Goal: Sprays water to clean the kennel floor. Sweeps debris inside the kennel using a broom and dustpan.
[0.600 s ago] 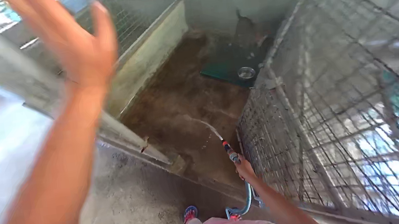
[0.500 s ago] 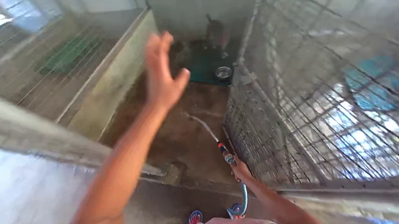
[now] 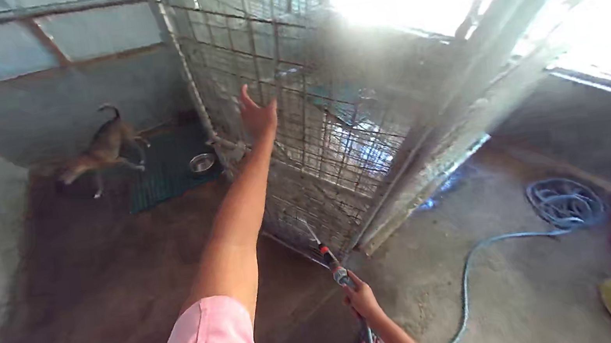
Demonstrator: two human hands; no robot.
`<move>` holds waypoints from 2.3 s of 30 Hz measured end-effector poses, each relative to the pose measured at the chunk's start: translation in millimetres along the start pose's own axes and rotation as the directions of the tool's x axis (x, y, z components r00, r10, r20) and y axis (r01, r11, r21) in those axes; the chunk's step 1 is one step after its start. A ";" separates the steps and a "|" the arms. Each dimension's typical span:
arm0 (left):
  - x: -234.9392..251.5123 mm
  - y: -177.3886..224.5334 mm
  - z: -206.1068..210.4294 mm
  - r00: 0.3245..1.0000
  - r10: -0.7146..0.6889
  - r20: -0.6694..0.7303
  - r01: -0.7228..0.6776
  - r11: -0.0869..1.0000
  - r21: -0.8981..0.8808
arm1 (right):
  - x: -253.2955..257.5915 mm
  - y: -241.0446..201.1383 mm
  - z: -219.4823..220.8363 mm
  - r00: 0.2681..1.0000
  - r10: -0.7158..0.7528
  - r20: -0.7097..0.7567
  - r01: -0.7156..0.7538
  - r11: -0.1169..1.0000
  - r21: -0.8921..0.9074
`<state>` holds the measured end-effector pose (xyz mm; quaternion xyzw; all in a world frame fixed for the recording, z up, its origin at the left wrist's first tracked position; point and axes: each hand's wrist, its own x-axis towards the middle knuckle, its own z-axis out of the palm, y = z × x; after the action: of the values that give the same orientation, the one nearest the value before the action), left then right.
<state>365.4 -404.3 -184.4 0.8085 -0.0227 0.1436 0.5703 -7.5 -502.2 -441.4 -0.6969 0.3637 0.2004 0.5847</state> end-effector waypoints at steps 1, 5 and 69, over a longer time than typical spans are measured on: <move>-2.7 -2.3 1.2 0.999 0.038 0.008 -0.038 0.997 0.060 | -2.8 5.8 0.7 1.000 0.008 -0.002 -0.008 1.000 0.001; 5.4 -7.6 -1.7 0.992 0.083 0.090 -0.093 0.990 0.108 | -11.1 29.7 4.2 0.997 0.073 0.006 -0.073 0.997 -0.040; -452.8 -187.3 -233.6 0.815 -0.576 -0.064 0.580 0.809 0.098 | -168.7 200.0 -127.0 0.941 0.033 -0.336 0.054 0.968 0.245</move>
<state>-78.9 -179.7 -400.7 0.8056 0.2413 -0.0229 0.5406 -284.8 -588.6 -426.4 -0.6434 0.4770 0.0275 0.5982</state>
